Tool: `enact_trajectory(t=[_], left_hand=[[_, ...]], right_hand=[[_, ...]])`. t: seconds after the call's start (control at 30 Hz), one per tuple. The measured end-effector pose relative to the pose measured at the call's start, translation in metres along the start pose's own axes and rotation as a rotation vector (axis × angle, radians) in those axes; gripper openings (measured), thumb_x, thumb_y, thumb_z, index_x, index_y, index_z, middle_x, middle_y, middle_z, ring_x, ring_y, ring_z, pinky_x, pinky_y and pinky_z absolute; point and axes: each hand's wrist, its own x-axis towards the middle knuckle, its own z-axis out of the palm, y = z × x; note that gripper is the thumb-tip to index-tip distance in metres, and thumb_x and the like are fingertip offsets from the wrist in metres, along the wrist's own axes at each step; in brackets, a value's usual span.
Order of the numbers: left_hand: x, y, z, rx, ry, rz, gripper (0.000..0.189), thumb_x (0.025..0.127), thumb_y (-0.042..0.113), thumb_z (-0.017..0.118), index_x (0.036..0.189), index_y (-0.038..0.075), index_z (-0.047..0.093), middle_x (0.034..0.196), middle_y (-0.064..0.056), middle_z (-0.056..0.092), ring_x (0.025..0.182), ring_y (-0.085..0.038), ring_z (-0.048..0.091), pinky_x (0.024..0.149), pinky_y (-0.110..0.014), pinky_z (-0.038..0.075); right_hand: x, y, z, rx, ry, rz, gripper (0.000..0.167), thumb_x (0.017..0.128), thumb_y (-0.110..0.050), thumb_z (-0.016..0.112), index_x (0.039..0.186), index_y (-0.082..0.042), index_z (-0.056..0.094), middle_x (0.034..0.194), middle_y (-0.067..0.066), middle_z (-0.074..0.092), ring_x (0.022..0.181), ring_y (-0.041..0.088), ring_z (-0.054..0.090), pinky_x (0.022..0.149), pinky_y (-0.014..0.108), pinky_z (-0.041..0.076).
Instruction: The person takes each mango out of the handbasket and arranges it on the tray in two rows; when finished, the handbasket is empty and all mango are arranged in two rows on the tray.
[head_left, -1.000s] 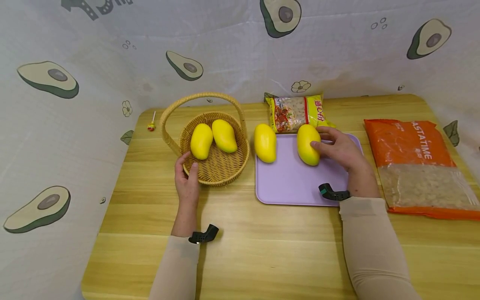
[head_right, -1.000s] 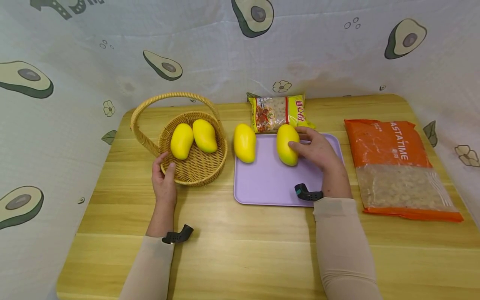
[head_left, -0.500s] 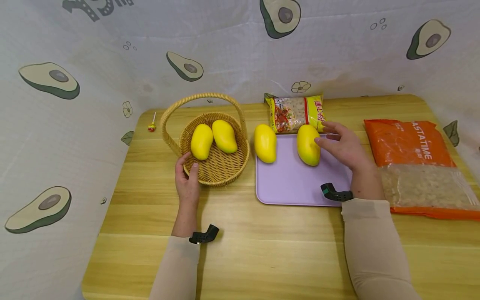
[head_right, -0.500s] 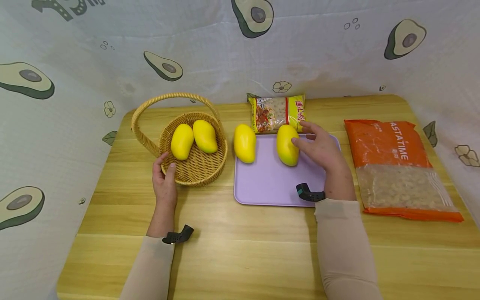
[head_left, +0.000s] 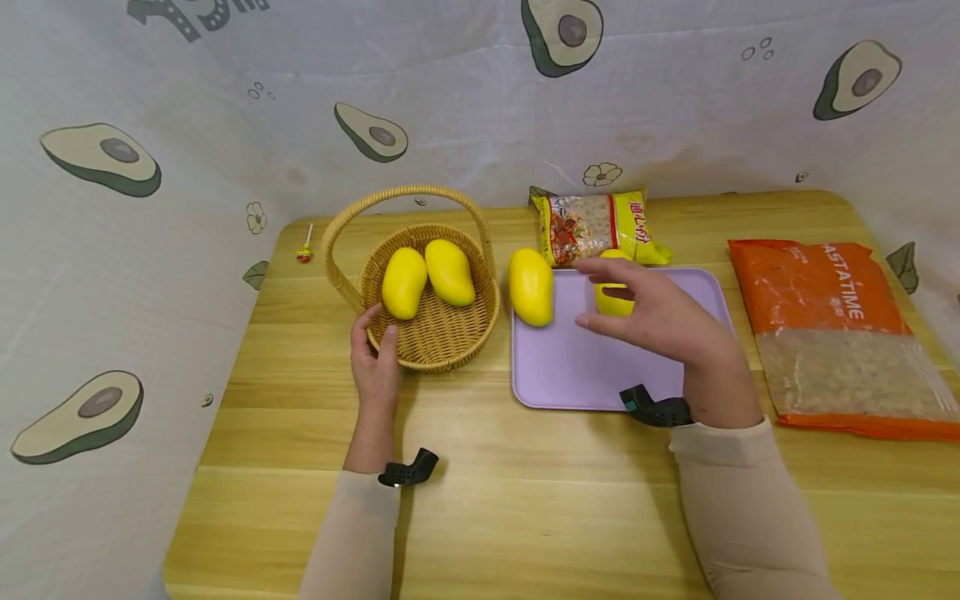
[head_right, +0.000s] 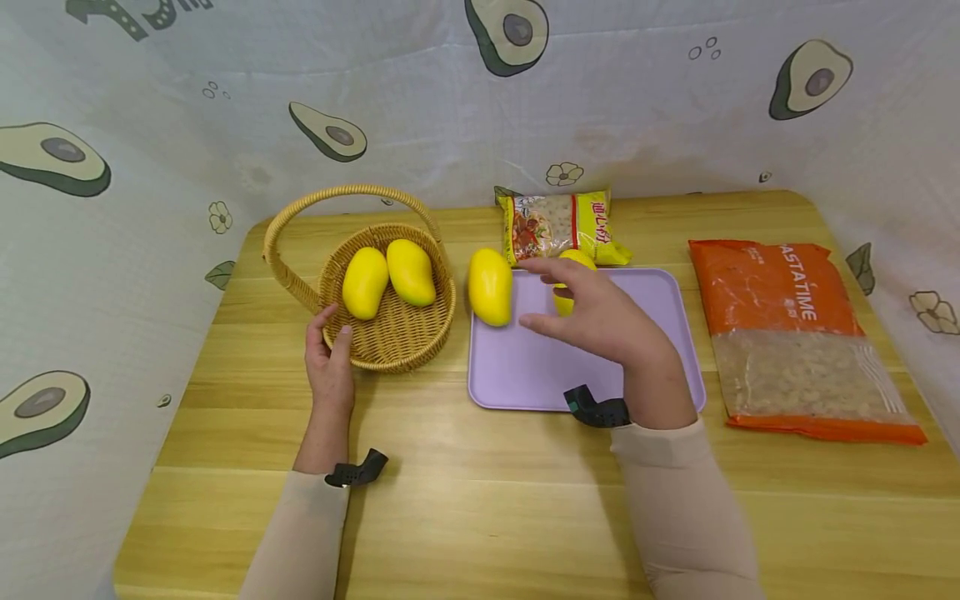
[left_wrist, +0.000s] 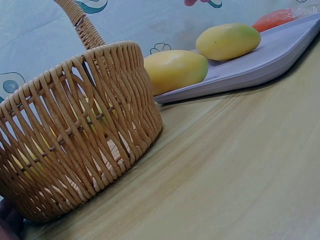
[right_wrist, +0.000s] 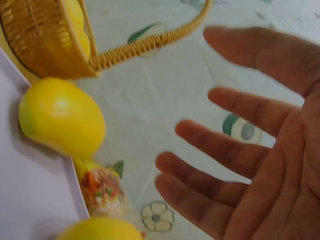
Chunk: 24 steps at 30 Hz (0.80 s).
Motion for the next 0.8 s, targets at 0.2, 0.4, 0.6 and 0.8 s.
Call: enact_trajectory(t=[0.2, 0.4, 0.6, 0.8], left_hand=[[0.000, -0.001, -0.001, -0.015, -0.002, 0.013, 0.038, 0.101, 0.008, 0.054, 0.139, 0.004, 0.053, 0.153, -0.009, 0.045, 0.152, -0.016, 0.028, 0.126, -0.039, 0.018], [0.001, -0.001, -0.001, -0.022, -0.009, 0.022, 0.040, 0.101, 0.008, 0.054, 0.140, 0.001, 0.052, 0.154, -0.011, 0.044, 0.152, -0.018, 0.029, 0.126, -0.041, 0.019], [0.001, 0.000, -0.001, -0.014, 0.001, 0.012, 0.040, 0.101, 0.009, 0.055, 0.140, 0.000, 0.052, 0.154, -0.010, 0.044, 0.151, -0.018, 0.031, 0.126, -0.041, 0.021], [0.002, 0.000, -0.001, 0.006, 0.002, 0.002, 0.040, 0.100, 0.010, 0.056, 0.139, 0.003, 0.053, 0.152, -0.009, 0.047, 0.149, -0.019, 0.035, 0.124, -0.042, 0.025]], right_hand=[[0.011, -0.008, 0.030, 0.018, -0.155, -0.101, 0.067, 0.089, -0.025, 0.080, 0.149, -0.015, 0.050, 0.153, 0.014, 0.050, 0.137, 0.041, 0.050, 0.113, 0.060, 0.039], [0.027, -0.020, 0.070, 0.025, -0.189, -0.226, 0.064, 0.089, -0.021, 0.080, 0.146, -0.011, 0.054, 0.148, 0.012, 0.057, 0.131, 0.036, 0.057, 0.110, 0.053, 0.046], [0.041, -0.041, 0.110, 0.171, -0.121, -0.301, 0.058, 0.090, -0.019, 0.079, 0.143, -0.012, 0.057, 0.139, 0.010, 0.060, 0.124, 0.035, 0.063, 0.103, 0.049, 0.052], [0.066, -0.062, 0.139, 0.291, -0.021, -0.252, 0.071, 0.091, -0.027, 0.078, 0.153, -0.023, 0.044, 0.155, 0.005, 0.045, 0.128, 0.037, 0.060, 0.098, 0.049, 0.056]])
